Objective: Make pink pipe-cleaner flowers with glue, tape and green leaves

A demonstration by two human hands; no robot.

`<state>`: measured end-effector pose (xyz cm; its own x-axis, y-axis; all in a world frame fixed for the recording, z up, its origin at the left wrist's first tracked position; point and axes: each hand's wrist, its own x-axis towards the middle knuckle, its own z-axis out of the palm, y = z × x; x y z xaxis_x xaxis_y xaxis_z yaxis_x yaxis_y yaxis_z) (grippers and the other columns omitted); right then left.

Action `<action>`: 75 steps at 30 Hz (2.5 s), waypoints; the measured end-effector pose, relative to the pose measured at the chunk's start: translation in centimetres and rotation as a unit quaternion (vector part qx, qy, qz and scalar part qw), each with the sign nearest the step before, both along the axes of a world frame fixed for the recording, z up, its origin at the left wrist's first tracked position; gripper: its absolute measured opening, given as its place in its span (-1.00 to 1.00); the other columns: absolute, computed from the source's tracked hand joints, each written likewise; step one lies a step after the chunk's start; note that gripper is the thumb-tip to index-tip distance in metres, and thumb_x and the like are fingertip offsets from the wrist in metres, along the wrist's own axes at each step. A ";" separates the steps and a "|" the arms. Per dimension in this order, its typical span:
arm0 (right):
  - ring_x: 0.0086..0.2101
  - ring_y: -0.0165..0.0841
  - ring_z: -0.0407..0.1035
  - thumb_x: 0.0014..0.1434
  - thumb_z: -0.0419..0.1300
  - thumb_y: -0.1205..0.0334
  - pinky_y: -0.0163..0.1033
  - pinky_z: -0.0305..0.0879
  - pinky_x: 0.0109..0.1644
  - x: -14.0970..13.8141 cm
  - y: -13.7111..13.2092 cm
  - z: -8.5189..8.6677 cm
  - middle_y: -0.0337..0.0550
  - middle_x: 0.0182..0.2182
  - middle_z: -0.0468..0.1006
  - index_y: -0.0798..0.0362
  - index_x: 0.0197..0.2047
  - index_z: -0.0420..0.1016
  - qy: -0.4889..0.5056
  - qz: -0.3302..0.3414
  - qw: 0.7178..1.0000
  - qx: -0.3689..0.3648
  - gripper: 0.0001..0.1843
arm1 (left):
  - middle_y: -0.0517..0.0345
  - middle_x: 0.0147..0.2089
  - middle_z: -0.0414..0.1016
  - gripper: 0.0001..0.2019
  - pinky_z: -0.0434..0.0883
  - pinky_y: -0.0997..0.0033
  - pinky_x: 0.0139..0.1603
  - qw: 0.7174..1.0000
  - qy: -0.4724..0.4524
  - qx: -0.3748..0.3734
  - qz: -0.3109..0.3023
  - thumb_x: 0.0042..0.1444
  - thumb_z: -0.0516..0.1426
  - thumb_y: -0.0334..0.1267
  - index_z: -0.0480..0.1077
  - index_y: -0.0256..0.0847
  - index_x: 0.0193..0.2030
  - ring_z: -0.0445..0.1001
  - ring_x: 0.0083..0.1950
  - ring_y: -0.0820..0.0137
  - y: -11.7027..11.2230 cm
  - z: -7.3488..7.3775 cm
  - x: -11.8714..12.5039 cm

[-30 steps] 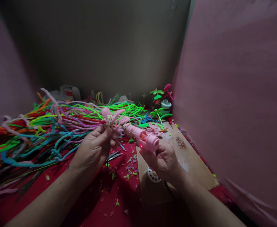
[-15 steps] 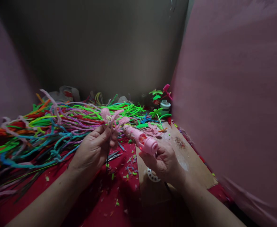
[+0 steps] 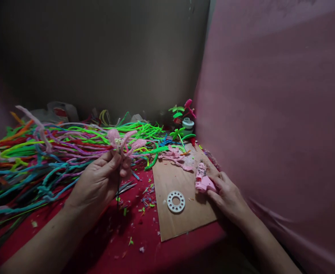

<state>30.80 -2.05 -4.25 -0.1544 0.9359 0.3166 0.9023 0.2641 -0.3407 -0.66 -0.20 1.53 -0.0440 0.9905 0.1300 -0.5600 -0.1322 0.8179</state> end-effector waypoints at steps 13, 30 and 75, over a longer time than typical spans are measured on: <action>-0.21 -0.18 0.34 0.07 0.14 0.14 -0.10 0.27 -0.15 -1.4 0.5 2.8 0.01 -0.20 0.44 0.01 -0.16 0.55 -0.001 0.002 1.000 0.003 -0.71 | 0.27 -0.55 0.34 -0.78 0.17 0.63 -0.58 0.999 -0.001 -0.016 -0.042 -0.06 0.26 -0.25 0.31 -0.28 -0.42 0.23 -0.61 0.63 -0.1 -0.9 0.7; -0.61 -0.45 0.30 0.06 0.21 0.23 -0.32 0.19 -0.51 -18.0 1.9 5.0 -0.25 -0.63 0.40 0.11 -0.49 0.48 0.703 0.260 0.620 -0.232 -0.84 | 0.25 -0.57 0.32 -0.80 0.19 0.58 -0.54 0.994 -0.009 0.003 -0.109 -0.04 0.26 -0.22 0.37 -0.31 -0.45 0.22 -0.59 0.60 -1.5 -0.5 2.0; -0.57 -0.55 0.09 0.01 0.28 0.30 -0.35 0.03 -0.48 -18.6 0.6 4.8 -0.33 -0.60 0.36 0.06 -0.48 0.57 0.672 0.169 0.719 -0.047 -0.93 | 0.27 -0.56 0.39 -0.89 0.22 0.56 -0.40 0.985 0.164 0.026 0.038 -0.12 0.26 -0.32 0.44 -0.28 -0.54 0.26 -0.48 0.55 -1.7 -0.5 1.6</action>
<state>12.25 -1.48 0.50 0.0088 0.9441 0.3295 -0.3697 0.3092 -0.8762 0.97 -1.94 1.02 -0.0641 0.9777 0.2000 -0.2537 -0.2098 0.9442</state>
